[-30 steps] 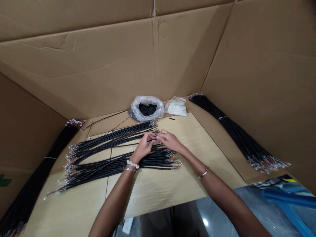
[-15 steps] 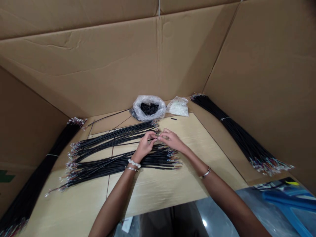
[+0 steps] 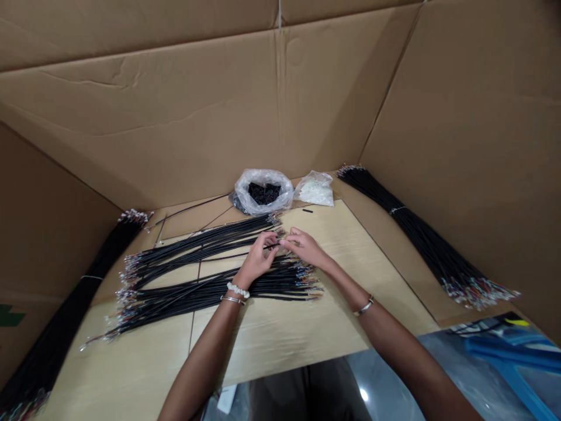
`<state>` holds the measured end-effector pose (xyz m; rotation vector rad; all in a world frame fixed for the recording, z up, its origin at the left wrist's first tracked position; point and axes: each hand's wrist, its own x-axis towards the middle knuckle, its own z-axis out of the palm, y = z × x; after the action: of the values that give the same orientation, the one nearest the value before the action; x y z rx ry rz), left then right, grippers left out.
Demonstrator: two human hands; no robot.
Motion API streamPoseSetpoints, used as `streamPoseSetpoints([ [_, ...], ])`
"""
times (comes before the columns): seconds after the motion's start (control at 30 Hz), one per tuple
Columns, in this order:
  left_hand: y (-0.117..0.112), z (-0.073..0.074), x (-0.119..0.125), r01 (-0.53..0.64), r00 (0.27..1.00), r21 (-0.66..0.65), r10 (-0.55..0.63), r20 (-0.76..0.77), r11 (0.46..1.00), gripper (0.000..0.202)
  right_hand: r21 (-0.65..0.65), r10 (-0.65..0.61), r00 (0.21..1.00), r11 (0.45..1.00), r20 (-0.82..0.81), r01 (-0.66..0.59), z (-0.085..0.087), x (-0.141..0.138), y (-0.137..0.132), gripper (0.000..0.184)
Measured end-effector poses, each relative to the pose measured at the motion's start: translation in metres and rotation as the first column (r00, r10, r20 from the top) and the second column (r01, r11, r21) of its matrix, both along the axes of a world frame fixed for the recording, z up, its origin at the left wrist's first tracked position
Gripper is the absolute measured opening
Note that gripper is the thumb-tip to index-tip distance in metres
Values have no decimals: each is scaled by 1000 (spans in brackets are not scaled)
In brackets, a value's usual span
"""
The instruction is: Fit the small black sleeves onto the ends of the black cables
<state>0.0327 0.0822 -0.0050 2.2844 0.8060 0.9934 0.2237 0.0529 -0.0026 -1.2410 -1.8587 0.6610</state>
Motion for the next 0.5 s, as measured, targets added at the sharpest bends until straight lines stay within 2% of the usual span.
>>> streamPoseSetpoints([
  [0.13, -2, 5, 2, 51, 993, 114, -38, -115, 992, 32, 17, 38, 999, 999, 12, -38, -1, -1, 0, 46],
  [0.27, 1, 2, 3, 44, 996, 179, -29, -86, 983, 25, 41, 50, 998, 998, 31, -52, -2, -1, 1, 45],
  [0.5, 7, 1, -2, -55, 995, 163, 68, -74, 985, 25, 24, -30, 1000, 999, -6, 30, 0, 6, 4, 48],
])
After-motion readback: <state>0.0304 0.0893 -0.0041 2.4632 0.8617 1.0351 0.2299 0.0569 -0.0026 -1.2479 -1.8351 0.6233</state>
